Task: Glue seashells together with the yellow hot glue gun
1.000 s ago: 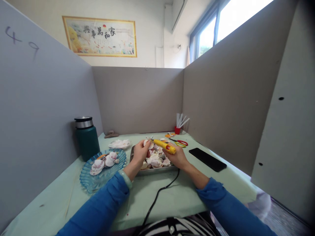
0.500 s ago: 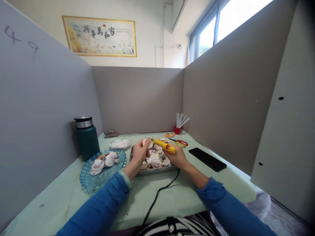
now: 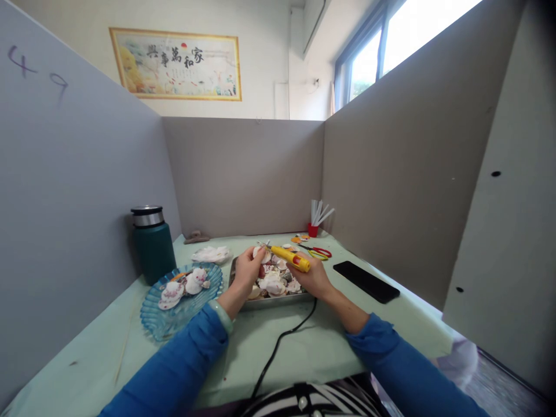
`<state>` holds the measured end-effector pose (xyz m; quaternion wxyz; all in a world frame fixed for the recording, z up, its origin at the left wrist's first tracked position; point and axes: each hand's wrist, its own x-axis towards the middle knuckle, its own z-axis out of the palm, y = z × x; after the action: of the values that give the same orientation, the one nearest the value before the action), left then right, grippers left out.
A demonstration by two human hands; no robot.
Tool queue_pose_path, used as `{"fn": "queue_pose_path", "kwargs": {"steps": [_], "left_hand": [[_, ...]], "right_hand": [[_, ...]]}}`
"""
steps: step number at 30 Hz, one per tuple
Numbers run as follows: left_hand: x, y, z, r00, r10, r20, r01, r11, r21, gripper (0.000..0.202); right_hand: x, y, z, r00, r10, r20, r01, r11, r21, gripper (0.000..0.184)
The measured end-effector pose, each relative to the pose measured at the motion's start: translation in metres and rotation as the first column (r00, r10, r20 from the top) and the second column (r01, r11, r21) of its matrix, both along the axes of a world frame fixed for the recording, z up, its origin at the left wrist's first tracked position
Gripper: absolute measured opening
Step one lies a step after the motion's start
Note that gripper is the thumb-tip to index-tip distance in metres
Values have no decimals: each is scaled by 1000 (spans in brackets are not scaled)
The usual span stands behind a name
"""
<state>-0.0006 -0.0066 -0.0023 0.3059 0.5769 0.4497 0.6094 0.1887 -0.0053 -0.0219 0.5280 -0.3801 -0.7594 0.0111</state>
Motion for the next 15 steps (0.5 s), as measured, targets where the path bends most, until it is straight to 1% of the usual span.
{"fn": "queue_pose_path", "kwargs": {"steps": [6, 15], "left_hand": [[-3, 2, -1, 999, 45, 11, -46, 999, 13, 37], [-5, 6, -4, 999, 29, 39, -30, 999, 24, 37]], "right_hand": [[0, -1, 0, 1000, -4, 8, 4, 1000, -13, 16], [0, -2, 2, 1000, 0, 3, 0, 1000, -16, 17]]}}
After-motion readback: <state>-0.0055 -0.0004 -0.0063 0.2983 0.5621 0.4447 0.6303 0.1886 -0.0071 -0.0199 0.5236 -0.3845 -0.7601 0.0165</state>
